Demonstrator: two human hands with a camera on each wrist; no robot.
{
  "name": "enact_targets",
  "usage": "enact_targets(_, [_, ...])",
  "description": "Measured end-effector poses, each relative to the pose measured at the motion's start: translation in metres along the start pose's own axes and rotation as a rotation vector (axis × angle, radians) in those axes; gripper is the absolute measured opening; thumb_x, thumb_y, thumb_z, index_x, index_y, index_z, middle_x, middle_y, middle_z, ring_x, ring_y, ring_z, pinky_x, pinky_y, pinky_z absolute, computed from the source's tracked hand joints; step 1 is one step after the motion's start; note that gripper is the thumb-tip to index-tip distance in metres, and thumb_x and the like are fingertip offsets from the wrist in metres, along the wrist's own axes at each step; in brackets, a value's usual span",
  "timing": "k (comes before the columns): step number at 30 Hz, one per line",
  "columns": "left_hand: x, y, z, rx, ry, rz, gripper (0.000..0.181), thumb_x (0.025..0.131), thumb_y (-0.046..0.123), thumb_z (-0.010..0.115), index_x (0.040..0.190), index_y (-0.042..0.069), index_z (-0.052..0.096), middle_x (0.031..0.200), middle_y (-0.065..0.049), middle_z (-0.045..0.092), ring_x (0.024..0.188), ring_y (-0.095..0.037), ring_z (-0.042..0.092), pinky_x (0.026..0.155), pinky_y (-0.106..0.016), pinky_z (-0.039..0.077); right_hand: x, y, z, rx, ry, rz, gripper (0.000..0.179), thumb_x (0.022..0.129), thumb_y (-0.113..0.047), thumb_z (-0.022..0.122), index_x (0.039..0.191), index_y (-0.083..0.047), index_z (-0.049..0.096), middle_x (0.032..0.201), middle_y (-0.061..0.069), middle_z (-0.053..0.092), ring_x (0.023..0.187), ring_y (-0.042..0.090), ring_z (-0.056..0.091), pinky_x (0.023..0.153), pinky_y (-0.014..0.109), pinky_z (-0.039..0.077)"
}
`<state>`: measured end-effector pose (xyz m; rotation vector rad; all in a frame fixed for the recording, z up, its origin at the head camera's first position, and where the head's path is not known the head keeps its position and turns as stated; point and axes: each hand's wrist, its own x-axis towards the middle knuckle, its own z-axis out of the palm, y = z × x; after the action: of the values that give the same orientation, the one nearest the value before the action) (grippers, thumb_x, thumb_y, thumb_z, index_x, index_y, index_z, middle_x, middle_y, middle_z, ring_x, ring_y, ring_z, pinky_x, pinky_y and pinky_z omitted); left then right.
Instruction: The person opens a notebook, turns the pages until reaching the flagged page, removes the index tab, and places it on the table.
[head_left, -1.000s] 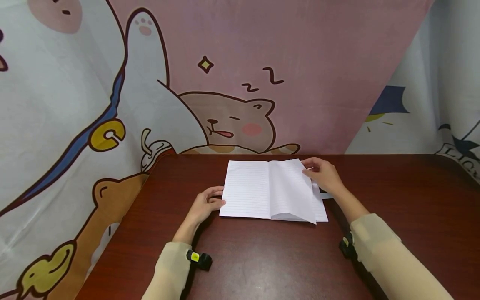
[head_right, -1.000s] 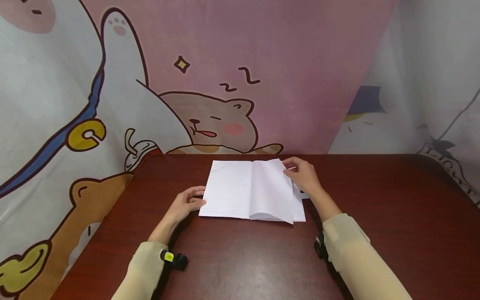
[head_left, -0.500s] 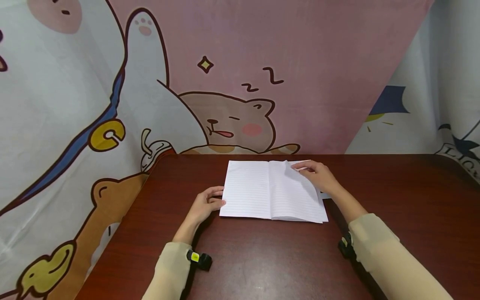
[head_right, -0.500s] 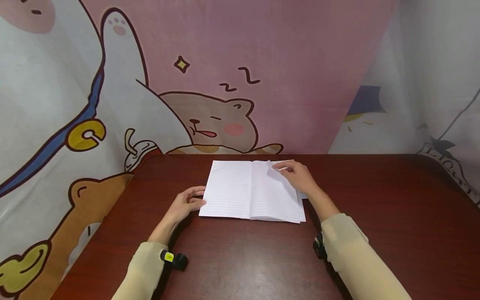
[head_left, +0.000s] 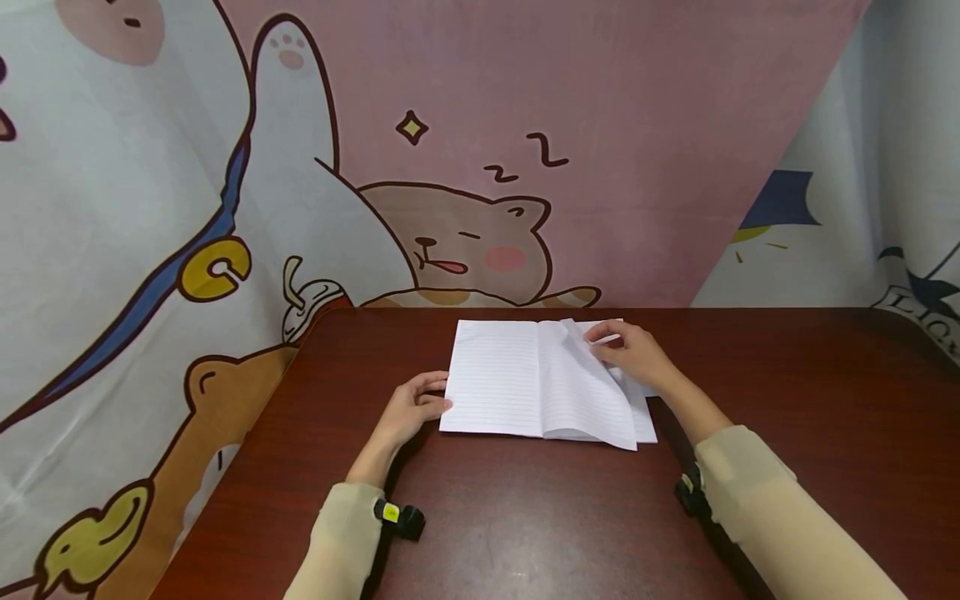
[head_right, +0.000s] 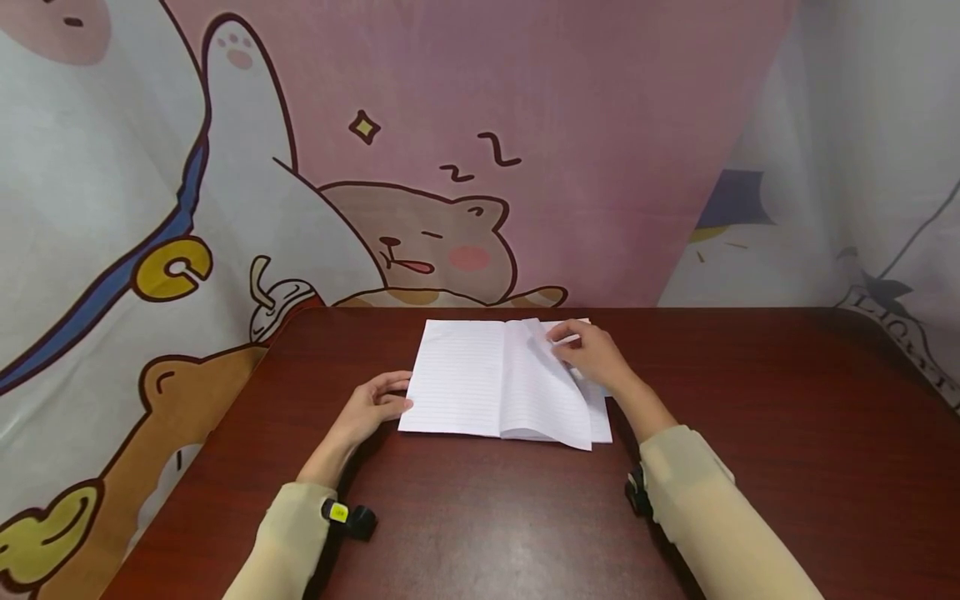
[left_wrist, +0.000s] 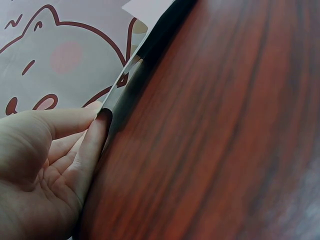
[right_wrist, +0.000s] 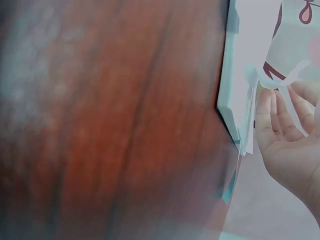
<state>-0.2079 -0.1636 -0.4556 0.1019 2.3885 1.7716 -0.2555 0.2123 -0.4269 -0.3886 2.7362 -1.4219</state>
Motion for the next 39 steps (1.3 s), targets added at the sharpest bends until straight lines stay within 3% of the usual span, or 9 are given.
enact_targets(3, [0.0,0.0,0.0,0.0,0.002,0.0,0.048,0.09,0.003,0.071,0.136,0.003,0.057,0.13,-0.022,0.062,0.102,-0.022,0.067,0.082,-0.029,0.058,0.001,0.0,0.002,0.0,0.0,0.001,0.02,0.094,-0.01,0.066,0.111,0.001,0.065,0.115,0.024,0.068,0.084,0.006,0.064,0.069,0.018,0.053])
enact_targets(6, [0.001,0.0,0.0,-0.001,0.009,-0.001,0.048,0.09,0.002,0.071,0.136,0.004,0.058,0.129,-0.021,0.062,0.101,-0.022,0.067,0.081,-0.029,0.059,0.002,0.0,0.004,-0.014,-0.002,-0.004,0.02,0.095,-0.012,0.067,0.109,0.001,0.066,0.109,0.022,0.07,0.079,0.004,0.063,0.068,0.018,0.051])
enact_targets(12, [0.0,0.001,0.001,-0.005,0.017,-0.013,0.047,0.089,0.001,0.071,0.135,0.007,0.059,0.129,-0.018,0.063,0.1,-0.021,0.067,0.08,-0.028,0.059,0.003,-0.001,0.007,0.005,-0.012,-0.014,0.021,0.096,-0.014,0.066,0.112,-0.001,0.069,0.117,0.021,0.069,0.078,0.006,0.066,0.069,0.019,0.052])
enact_targets(21, [0.001,0.001,0.0,-0.001,0.0,-0.003,0.049,0.09,0.003,0.07,0.137,0.003,0.056,0.131,-0.022,0.061,0.102,-0.023,0.067,0.082,-0.03,0.059,0.004,-0.002,0.013,0.01,-0.019,-0.083,0.028,0.091,0.001,0.061,0.117,0.0,0.069,0.129,0.024,0.061,0.104,0.035,0.067,0.08,0.024,0.052])
enact_targets(24, [0.001,0.001,0.0,-0.002,-0.003,-0.003,0.049,0.091,0.003,0.07,0.137,0.003,0.056,0.131,-0.023,0.06,0.103,-0.023,0.067,0.082,-0.03,0.059,0.004,-0.003,0.016,-0.002,-0.011,-0.09,0.03,0.089,0.002,0.062,0.118,0.001,0.068,0.128,0.026,0.06,0.106,0.039,0.066,0.082,0.027,0.05])
enact_targets(34, [0.0,0.001,0.0,0.001,0.002,0.0,0.048,0.09,0.003,0.07,0.137,0.003,0.056,0.131,-0.023,0.061,0.101,-0.022,0.067,0.082,-0.029,0.058,0.008,-0.006,0.025,0.023,-0.027,-0.039,0.021,0.091,-0.006,0.068,0.109,0.004,0.065,0.114,0.023,0.064,0.092,0.022,0.066,0.071,0.019,0.052])
enact_targets(39, [0.0,0.0,0.0,0.004,0.001,0.002,0.048,0.091,0.003,0.07,0.137,0.003,0.056,0.131,-0.023,0.061,0.102,-0.023,0.067,0.082,-0.029,0.058,0.006,-0.011,0.03,0.035,-0.025,-0.042,0.02,0.091,-0.005,0.066,0.109,0.004,0.068,0.12,0.025,0.059,0.096,0.029,0.067,0.071,0.018,0.053])
